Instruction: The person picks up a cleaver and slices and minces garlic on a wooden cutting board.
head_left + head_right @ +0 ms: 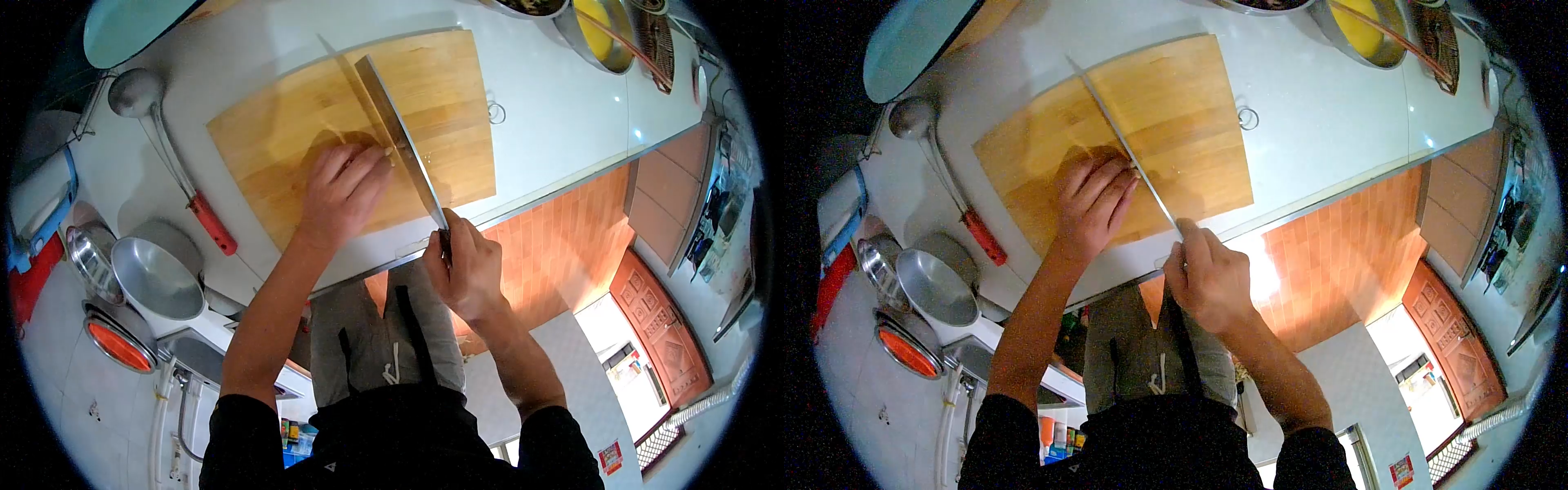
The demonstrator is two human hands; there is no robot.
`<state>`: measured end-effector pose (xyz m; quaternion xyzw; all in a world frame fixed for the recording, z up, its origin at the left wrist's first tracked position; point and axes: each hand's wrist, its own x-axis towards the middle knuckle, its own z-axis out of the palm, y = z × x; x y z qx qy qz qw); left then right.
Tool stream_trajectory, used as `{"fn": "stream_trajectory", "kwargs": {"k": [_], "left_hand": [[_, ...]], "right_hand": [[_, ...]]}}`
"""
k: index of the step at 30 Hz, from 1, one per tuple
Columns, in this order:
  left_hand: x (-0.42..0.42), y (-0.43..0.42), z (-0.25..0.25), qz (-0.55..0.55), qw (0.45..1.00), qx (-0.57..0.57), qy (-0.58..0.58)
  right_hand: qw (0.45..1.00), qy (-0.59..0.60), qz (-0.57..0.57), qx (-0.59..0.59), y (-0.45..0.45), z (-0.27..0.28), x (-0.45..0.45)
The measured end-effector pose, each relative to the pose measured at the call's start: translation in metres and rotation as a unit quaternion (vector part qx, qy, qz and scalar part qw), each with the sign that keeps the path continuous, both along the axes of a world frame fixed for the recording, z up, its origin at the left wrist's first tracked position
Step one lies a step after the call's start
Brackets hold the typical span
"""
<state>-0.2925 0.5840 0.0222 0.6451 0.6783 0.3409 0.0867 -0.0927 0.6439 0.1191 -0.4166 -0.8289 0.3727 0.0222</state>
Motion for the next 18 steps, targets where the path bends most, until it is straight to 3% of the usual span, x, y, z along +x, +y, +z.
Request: {"fn": "stream_trajectory", "kwargs": {"k": [18], "left_hand": [[-0.0026, 0.004, 0.0055, -0.01, 0.999, -0.034, 0.002]], "right_hand": [[1.0, 0.023, 0.005, 0.002, -0.0019, 0.0014, -0.0076]]}}
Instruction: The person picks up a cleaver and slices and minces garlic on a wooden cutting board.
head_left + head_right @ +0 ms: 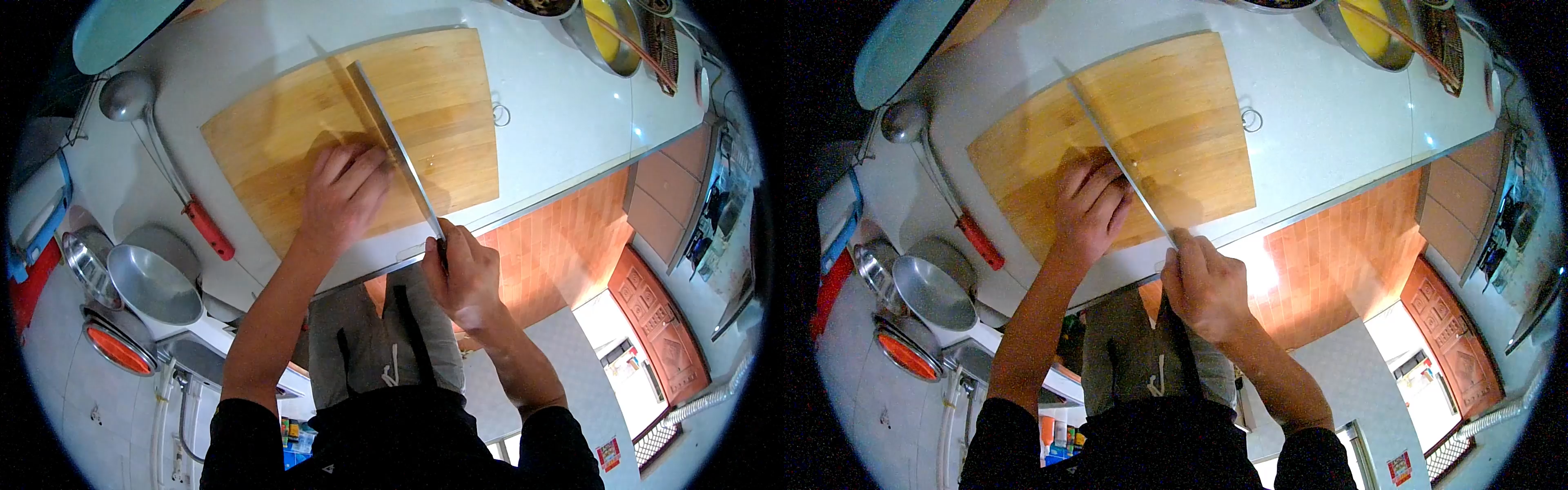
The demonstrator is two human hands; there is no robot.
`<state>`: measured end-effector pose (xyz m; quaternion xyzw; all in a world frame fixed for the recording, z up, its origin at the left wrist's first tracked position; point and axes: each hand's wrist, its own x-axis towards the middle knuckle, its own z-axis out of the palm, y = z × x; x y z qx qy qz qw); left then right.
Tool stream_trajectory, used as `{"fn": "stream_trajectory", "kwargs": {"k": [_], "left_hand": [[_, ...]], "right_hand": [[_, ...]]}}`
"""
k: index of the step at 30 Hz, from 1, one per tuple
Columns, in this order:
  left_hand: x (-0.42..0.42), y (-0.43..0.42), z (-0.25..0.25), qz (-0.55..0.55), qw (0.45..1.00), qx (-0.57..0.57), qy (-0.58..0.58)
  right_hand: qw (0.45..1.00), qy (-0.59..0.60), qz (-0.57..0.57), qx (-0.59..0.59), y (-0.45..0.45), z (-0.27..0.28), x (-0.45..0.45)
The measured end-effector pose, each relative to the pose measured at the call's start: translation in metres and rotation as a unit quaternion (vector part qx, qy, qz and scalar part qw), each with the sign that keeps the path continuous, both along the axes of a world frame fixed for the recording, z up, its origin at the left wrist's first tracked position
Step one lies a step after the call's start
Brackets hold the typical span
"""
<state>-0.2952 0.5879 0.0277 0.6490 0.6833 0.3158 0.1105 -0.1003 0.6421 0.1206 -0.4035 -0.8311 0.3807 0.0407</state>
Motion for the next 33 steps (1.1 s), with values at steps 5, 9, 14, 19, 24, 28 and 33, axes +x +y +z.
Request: {"fn": "stream_trajectory", "kwargs": {"k": [5, 9, 14, 19, 24, 28, 33], "left_hand": [[0.001, -0.001, 0.001, -0.001, 1.0, -0.021, 0.007], [0.004, 0.0, -0.002, 0.017, 1.0, -0.005, -0.018], [0.001, -0.003, -0.004, 0.03, 0.999, 0.009, -0.042], [0.002, -0.003, -0.009, 0.017, 0.999, 0.033, -0.036], [0.001, -0.002, -0.007, 0.025, 0.998, 0.024, -0.053], [0.001, 0.0, -0.006, 0.026, 0.997, 0.029, -0.063], [0.0, -0.002, -0.004, 0.021, 0.998, 0.01, -0.052]], "right_hand": [[1.0, 0.003, 0.003, 0.004, 0.002, -0.008, -0.001], [0.999, -0.037, 0.006, 0.011, 0.004, -0.012, -0.001], [0.999, -0.031, 0.002, 0.029, 0.001, -0.011, 0.007], [1.0, -0.015, 0.013, 0.024, 0.003, -0.003, 0.003], [0.999, -0.028, 0.021, 0.008, 0.0, -0.005, 0.008], [1.0, -0.007, 0.005, 0.008, 0.002, -0.006, 0.001], [0.999, -0.043, 0.019, 0.012, 0.004, -0.009, -0.006]]}}
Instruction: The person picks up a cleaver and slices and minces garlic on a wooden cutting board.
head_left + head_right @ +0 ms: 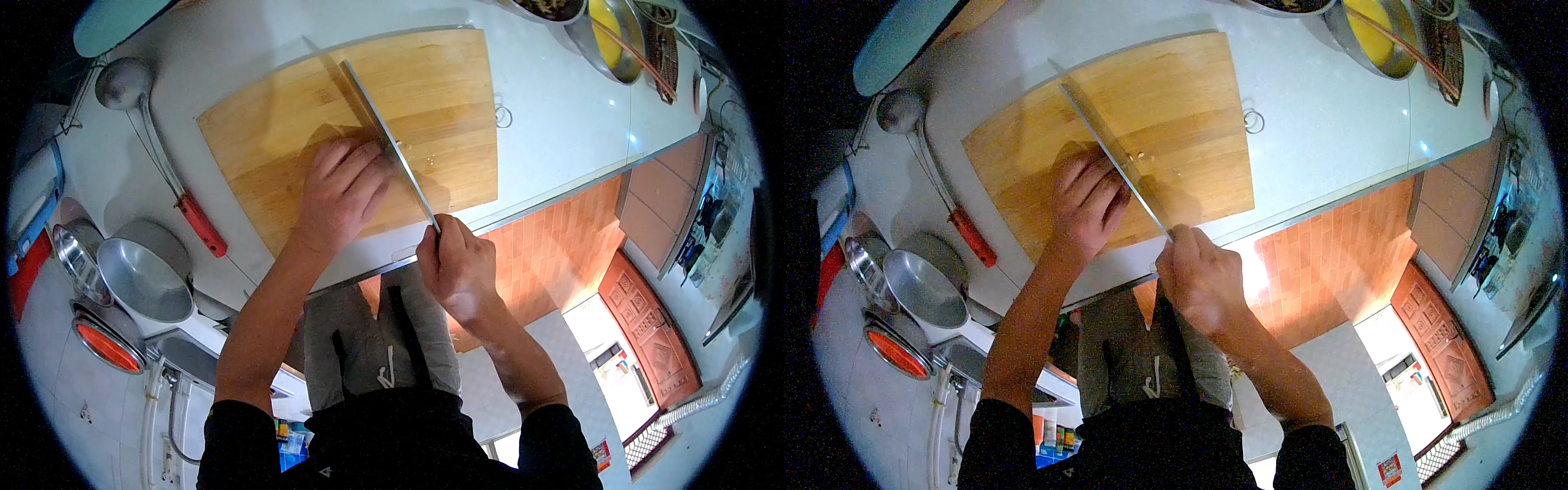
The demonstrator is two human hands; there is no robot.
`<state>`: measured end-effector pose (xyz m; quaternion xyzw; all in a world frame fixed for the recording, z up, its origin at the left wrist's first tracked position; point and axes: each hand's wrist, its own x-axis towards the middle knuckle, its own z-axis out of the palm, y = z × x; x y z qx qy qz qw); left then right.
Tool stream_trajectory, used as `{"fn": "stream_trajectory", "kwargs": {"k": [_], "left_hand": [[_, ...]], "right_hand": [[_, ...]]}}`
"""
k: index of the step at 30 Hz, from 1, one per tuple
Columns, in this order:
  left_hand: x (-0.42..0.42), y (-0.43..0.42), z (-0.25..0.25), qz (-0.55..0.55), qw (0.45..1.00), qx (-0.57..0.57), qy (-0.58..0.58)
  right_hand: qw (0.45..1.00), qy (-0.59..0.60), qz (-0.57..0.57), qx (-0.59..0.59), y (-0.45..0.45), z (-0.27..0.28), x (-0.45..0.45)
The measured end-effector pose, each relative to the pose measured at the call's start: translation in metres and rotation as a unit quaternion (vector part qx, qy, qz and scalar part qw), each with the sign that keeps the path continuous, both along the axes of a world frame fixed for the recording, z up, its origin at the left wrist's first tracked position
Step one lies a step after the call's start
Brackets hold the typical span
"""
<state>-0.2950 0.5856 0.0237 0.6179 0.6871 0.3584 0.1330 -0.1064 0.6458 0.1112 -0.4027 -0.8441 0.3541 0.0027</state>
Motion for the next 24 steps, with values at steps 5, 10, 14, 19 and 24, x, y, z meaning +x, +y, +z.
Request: {"fn": "stream_trajectory", "kwargs": {"k": [5, 10, 14, 19, 24], "left_hand": [[0.001, 0.001, -0.005, -0.002, 1.0, 0.019, -0.021], [0.001, -0.001, -0.003, 0.014, 0.999, 0.032, -0.026], [0.0, -0.001, -0.003, 0.003, 0.999, 0.024, -0.024], [0.0, -0.002, -0.003, 0.011, 0.999, 0.017, -0.034], [-0.002, -0.001, -0.002, 0.004, 1.0, 0.014, -0.027]], "right_hand": [[1.0, 0.001, -0.021, 0.006, -0.002, -0.001, 0.005], [1.0, 0.014, -0.018, 0.005, -0.003, 0.006, 0.014], [1.0, 0.007, -0.008, -0.004, -0.005, 0.008, 0.015], [1.0, 0.001, 0.004, -0.006, -0.004, 0.007, 0.012], [1.0, -0.002, 0.009, -0.004, 0.0, 0.0, 0.005]]}}
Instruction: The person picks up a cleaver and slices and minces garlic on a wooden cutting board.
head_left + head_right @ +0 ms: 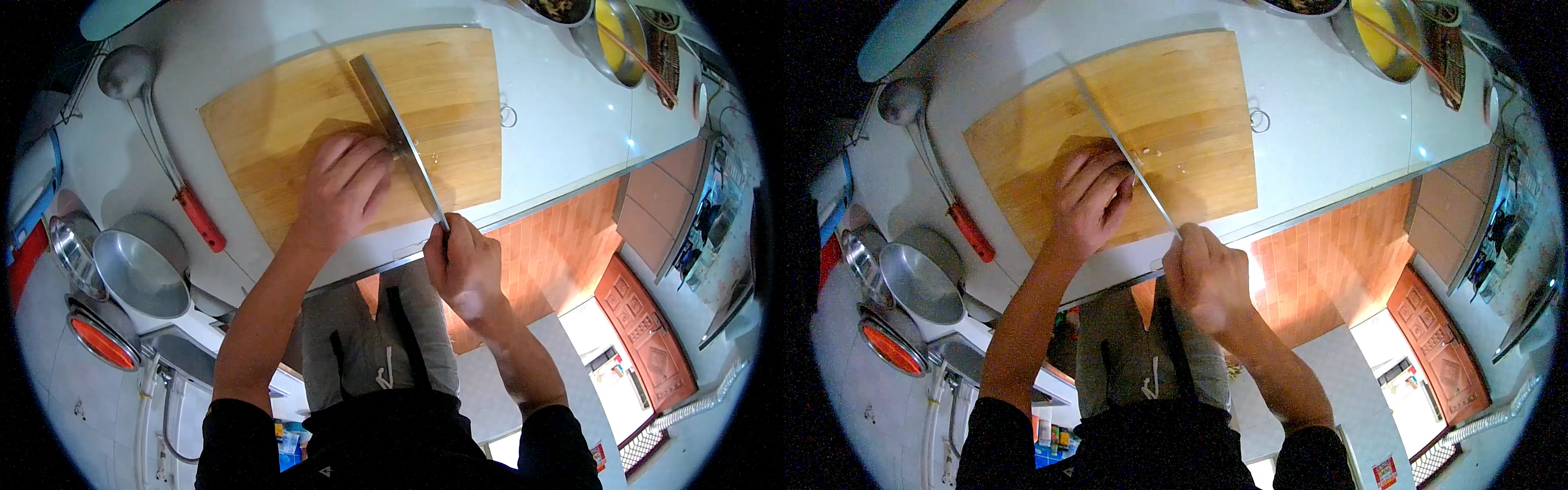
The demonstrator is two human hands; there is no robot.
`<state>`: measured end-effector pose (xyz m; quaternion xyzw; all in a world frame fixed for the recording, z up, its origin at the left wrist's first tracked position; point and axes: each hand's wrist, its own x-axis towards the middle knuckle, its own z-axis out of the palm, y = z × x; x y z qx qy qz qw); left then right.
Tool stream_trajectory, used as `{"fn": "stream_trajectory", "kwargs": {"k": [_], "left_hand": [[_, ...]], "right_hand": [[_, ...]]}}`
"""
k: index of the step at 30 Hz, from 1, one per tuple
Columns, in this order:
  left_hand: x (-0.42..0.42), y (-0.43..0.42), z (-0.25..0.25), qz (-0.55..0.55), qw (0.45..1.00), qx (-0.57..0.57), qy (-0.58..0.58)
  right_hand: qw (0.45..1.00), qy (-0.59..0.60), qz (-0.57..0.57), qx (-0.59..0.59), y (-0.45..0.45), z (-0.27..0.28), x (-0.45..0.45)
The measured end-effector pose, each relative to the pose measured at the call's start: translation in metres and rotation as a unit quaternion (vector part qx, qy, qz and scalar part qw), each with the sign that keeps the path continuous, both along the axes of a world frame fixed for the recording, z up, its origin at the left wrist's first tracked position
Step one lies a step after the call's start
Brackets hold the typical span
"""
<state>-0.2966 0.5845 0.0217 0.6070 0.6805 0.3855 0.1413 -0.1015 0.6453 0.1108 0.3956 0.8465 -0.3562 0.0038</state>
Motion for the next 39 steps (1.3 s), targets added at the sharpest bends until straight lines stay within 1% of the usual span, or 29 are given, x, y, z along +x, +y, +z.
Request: {"fn": "stream_trajectory", "kwargs": {"k": [2, 4, 8, 10, 17, 20, 22, 26, 29, 31, 35, 37, 39], "left_hand": [[-0.001, 0.001, 0.001, -0.002, 1.0, -0.001, -0.005], [-0.003, 0.001, 0.002, -0.01, 1.0, -0.014, -0.007], [-0.001, -0.003, -0.002, 0.0, 1.0, -0.02, -0.016], [0.0, -0.003, -0.003, 0.001, 0.999, -0.014, -0.048], [-0.002, -0.003, -0.002, 0.001, 0.999, -0.014, -0.03], [-0.001, -0.003, -0.002, 0.002, 0.999, -0.019, -0.025], [-0.001, -0.004, -0.004, 0.008, 1.0, -0.008, -0.016], [-0.001, -0.003, -0.003, 0.004, 0.999, -0.019, -0.026], [-0.002, -0.004, -0.004, 0.002, 0.999, -0.013, -0.038], [0.0, -0.004, -0.005, 0.012, 0.999, -0.001, -0.047], [0.001, -0.004, -0.007, 0.024, 0.998, 0.008, -0.062], [-0.001, -0.003, -0.005, 0.013, 0.999, 0.009, -0.052], [-0.001, -0.003, -0.004, 0.014, 0.999, 0.013, -0.043]], "right_hand": [[1.0, -0.004, -0.002, 0.01, 0.002, 0.0, -0.002], [1.0, -0.028, 0.002, -0.003, 0.003, 0.001, -0.001], [1.0, 0.003, -0.007, 0.011, -0.002, 0.008, 0.003], [1.0, 0.001, -0.008, -0.004, -0.002, 0.012, 0.005], [1.0, -0.003, 0.0, -0.01, -0.001, 0.008, 0.0], [1.0, 0.016, 0.002, 0.011, 0.0, 0.001, -0.006], [1.0, -0.006, -0.001, 0.003, 0.003, 0.003, -0.01], [1.0, -0.009, -0.02, 0.015, 0.004, 0.003, -0.011], [0.999, -0.031, -0.025, -0.019, 0.001, 0.009, -0.003], [1.0, -0.011, -0.012, 0.009, -0.001, 0.011, 0.003], [1.0, -0.012, -0.009, -0.011, -0.002, 0.013, 0.003], [1.0, 0.016, -0.005, -0.007, -0.001, 0.012, -0.001], [1.0, 0.013, -0.004, -0.003, -0.001, 0.007, -0.003]]}}
